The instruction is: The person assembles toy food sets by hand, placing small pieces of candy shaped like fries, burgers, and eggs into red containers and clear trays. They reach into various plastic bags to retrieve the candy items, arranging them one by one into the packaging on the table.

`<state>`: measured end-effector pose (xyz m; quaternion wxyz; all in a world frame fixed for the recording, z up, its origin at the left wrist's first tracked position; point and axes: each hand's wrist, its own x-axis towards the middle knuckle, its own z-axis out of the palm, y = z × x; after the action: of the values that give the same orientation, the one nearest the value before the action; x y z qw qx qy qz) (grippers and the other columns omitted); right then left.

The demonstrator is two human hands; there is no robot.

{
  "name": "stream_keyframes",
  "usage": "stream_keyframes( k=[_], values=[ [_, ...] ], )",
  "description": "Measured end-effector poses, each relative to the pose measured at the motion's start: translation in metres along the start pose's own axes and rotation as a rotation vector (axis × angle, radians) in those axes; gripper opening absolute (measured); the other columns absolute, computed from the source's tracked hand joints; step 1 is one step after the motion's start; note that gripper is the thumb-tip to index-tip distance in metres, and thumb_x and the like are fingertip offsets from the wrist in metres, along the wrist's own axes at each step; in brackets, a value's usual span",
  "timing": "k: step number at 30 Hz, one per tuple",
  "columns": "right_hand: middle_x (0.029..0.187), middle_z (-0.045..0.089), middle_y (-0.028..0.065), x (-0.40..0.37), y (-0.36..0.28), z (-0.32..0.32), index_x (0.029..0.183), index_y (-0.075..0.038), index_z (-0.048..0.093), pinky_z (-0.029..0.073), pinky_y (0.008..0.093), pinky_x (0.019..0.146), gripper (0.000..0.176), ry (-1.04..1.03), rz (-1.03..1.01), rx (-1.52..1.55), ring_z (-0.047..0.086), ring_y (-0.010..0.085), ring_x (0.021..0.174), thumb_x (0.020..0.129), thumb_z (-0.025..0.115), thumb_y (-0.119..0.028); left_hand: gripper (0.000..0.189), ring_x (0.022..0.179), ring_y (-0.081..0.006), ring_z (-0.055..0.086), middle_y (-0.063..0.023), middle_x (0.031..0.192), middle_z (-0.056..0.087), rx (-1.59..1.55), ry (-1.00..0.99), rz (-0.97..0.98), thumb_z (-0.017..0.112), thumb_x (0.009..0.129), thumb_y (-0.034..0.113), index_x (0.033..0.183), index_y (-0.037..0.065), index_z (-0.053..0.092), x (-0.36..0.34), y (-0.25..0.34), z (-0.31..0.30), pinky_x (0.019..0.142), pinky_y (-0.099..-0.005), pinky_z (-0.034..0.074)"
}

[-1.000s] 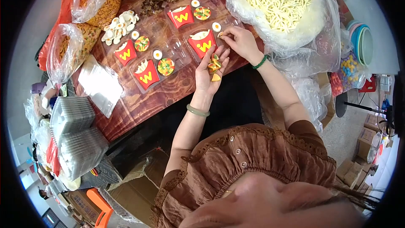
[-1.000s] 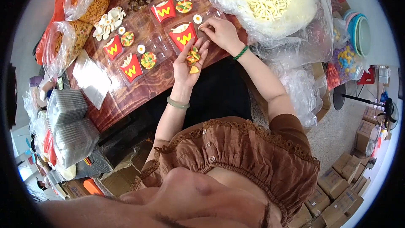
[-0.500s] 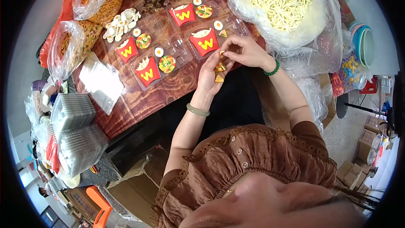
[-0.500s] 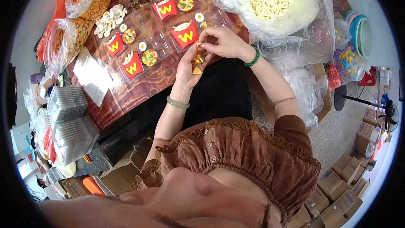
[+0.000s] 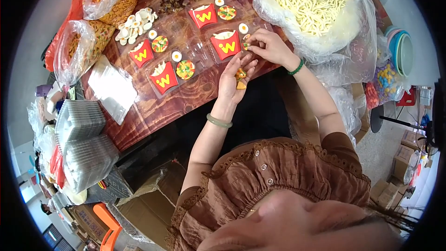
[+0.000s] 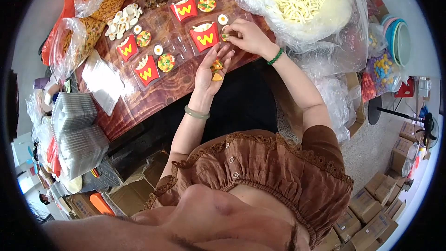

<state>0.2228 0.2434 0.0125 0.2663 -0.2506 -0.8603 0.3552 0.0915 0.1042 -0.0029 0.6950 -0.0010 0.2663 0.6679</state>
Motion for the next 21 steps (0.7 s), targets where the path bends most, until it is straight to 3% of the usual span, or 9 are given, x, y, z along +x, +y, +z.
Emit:
stream_keyframes(
  k=[5, 7, 11, 14, 17, 21],
  values=[
    [0.083, 0.056, 0.0042, -0.002, 0.003, 0.009, 0.09, -0.004, 0.064, 0.043, 0.0261, 0.057, 0.015, 0.033, 0.046, -0.128, 0.052, 0.0133, 0.063, 0.08, 0.066, -0.015, 0.037, 0.104, -0.0267, 0.059, -0.0141, 0.12, 0.055, -0.02, -0.003, 0.022, 0.045, 0.096, 0.015, 0.131, 0.003, 0.038, 0.0, -0.003, 0.004, 0.085, -0.0321, 0.05],
    [0.084, 0.058, 0.0036, -0.002, 0.001, 0.014, 0.09, -0.004, 0.064, 0.044, 0.0263, 0.057, 0.015, 0.125, -0.037, -0.202, 0.053, 0.0134, 0.063, 0.08, 0.065, -0.015, 0.039, 0.105, -0.0264, 0.058, -0.0143, 0.122, 0.054, -0.014, -0.009, 0.009, 0.045, 0.096, 0.016, 0.132, 0.003, 0.037, 0.0, -0.001, 0.004, 0.087, -0.0325, 0.049],
    [0.083, 0.059, 0.0028, -0.001, -0.003, 0.01, 0.091, -0.004, 0.064, 0.043, 0.0249, 0.058, 0.014, 0.119, -0.037, -0.274, 0.052, 0.0116, 0.063, 0.081, 0.065, -0.014, 0.039, 0.108, -0.0272, 0.056, -0.0148, 0.125, 0.052, -0.039, -0.045, -0.004, 0.045, 0.096, 0.018, 0.132, 0.003, 0.038, 0.002, 0.0, 0.001, 0.089, -0.033, 0.049],
    [0.08, 0.056, 0.0025, -0.001, -0.01, -0.003, 0.094, -0.003, 0.065, 0.04, 0.0239, 0.056, 0.013, 0.126, 0.151, 0.105, 0.047, 0.009, 0.06, 0.083, 0.064, -0.01, 0.04, 0.116, -0.0311, 0.051, -0.0163, 0.13, 0.048, -0.137, -0.08, -0.044, 0.043, 0.096, 0.021, 0.132, 0.003, 0.041, 0.001, 0.003, 0.001, 0.094, -0.036, 0.046],
    [0.078, 0.055, 0.0021, -0.005, -0.005, -0.014, 0.094, -0.003, 0.065, 0.04, 0.0244, 0.055, 0.013, 0.07, 0.148, -0.036, 0.047, 0.0092, 0.061, 0.083, 0.064, -0.009, 0.041, 0.118, -0.0319, 0.049, -0.0163, 0.13, 0.047, -0.197, -0.097, -0.059, 0.039, 0.097, 0.022, 0.133, 0.003, 0.04, -0.003, 0.006, 0.004, 0.096, -0.0381, 0.044],
    [0.08, 0.055, 0.0027, -0.012, -0.021, -0.015, 0.093, -0.004, 0.065, 0.042, 0.0249, 0.06, 0.012, -0.019, 0.079, 0.029, 0.05, 0.0113, 0.065, 0.083, 0.064, -0.009, 0.041, 0.117, -0.0306, 0.05, -0.0152, 0.129, 0.048, -0.195, -0.134, -0.049, 0.036, 0.098, 0.023, 0.134, 0.004, 0.039, -0.002, 0.006, 0.008, 0.097, -0.0395, 0.043]
  ],
)
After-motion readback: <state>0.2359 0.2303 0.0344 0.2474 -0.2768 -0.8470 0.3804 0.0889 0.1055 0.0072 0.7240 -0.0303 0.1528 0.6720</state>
